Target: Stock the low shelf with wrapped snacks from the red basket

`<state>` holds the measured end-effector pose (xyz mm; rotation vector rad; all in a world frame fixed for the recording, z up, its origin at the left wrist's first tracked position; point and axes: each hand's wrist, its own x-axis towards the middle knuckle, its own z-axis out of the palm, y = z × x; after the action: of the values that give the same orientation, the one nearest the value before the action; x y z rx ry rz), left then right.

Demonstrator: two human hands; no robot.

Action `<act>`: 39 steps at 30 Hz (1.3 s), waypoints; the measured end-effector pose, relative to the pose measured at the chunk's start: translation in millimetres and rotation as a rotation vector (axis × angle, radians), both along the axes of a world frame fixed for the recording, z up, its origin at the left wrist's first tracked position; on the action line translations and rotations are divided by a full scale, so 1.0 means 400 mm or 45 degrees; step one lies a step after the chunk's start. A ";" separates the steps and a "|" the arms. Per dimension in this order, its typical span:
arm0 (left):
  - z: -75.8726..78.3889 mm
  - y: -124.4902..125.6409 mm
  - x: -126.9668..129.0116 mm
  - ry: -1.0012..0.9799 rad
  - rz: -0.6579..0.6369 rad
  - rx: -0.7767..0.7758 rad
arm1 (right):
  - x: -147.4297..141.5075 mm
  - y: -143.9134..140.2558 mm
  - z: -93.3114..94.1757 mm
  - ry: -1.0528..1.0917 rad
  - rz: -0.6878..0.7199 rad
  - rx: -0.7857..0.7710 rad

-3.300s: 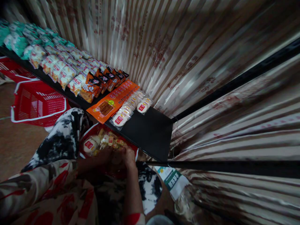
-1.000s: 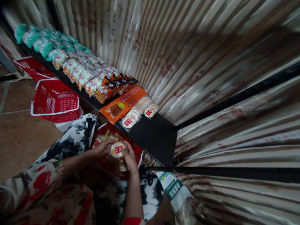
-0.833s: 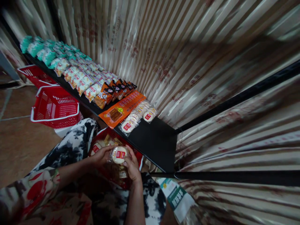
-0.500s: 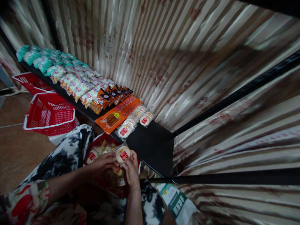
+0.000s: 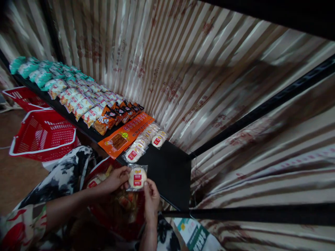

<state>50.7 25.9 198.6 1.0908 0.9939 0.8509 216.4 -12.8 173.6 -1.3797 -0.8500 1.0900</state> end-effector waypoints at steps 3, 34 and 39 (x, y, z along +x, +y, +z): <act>0.008 0.035 0.020 0.089 0.037 0.069 | 0.012 0.010 0.000 -0.040 0.008 0.014; 0.076 0.238 0.272 0.567 -0.013 0.331 | 0.133 0.332 0.042 -0.824 -0.219 0.113; 0.069 0.259 0.288 0.586 -0.021 0.391 | 0.137 0.376 0.009 -0.784 -0.192 0.131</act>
<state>165.9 129.5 226.3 1.6029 1.2556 0.7697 271.3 137.8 177.1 -1.6885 -1.1963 0.4914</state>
